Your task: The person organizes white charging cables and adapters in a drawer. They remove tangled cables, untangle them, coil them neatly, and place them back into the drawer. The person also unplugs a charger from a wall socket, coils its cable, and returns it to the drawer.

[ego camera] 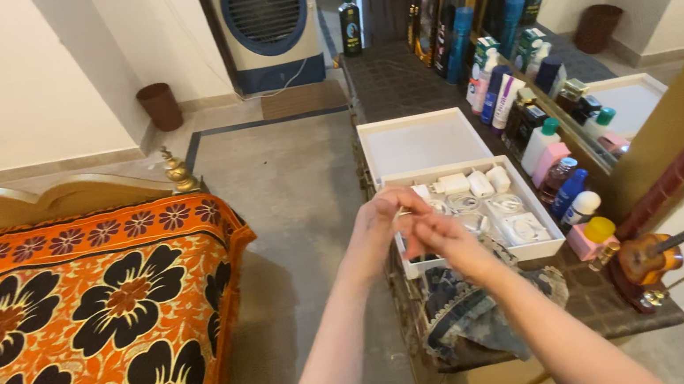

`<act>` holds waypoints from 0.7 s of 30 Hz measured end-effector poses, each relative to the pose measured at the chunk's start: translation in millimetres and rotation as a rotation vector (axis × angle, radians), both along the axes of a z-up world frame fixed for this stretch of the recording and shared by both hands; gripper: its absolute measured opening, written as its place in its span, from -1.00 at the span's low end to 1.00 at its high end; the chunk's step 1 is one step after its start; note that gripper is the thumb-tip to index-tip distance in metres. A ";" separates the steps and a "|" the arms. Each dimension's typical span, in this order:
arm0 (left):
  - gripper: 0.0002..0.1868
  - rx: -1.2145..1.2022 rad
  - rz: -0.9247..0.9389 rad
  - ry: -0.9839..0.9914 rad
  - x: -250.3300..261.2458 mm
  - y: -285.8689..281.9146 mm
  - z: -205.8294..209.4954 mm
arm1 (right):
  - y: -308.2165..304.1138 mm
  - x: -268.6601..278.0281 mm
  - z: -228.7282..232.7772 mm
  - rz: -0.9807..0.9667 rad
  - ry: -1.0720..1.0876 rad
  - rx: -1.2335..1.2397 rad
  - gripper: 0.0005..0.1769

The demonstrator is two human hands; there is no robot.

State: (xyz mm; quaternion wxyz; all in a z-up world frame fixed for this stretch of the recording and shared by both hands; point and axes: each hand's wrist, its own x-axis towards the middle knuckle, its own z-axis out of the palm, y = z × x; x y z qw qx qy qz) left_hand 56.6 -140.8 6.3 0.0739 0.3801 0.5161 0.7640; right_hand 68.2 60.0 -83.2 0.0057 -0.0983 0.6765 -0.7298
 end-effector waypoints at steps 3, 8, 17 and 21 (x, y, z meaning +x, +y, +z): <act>0.03 -0.074 -0.177 -0.197 4.4 -31.3 13.3 | 13.3 -3.4 19.2 -0.079 0.040 -0.100 -0.79; -0.33 -0.168 -0.235 -0.294 26.7 -52.2 45.3 | 24.1 -9.4 65.0 -0.142 0.284 0.106 -0.85; -0.05 -0.167 -0.615 -0.256 34.6 -56.7 49.2 | 7.1 12.6 148.5 -0.066 0.549 0.495 -0.89; -0.60 -0.133 -0.463 -0.494 27.0 -20.1 42.2 | -6.4 10.8 145.7 -0.049 0.601 0.519 -0.89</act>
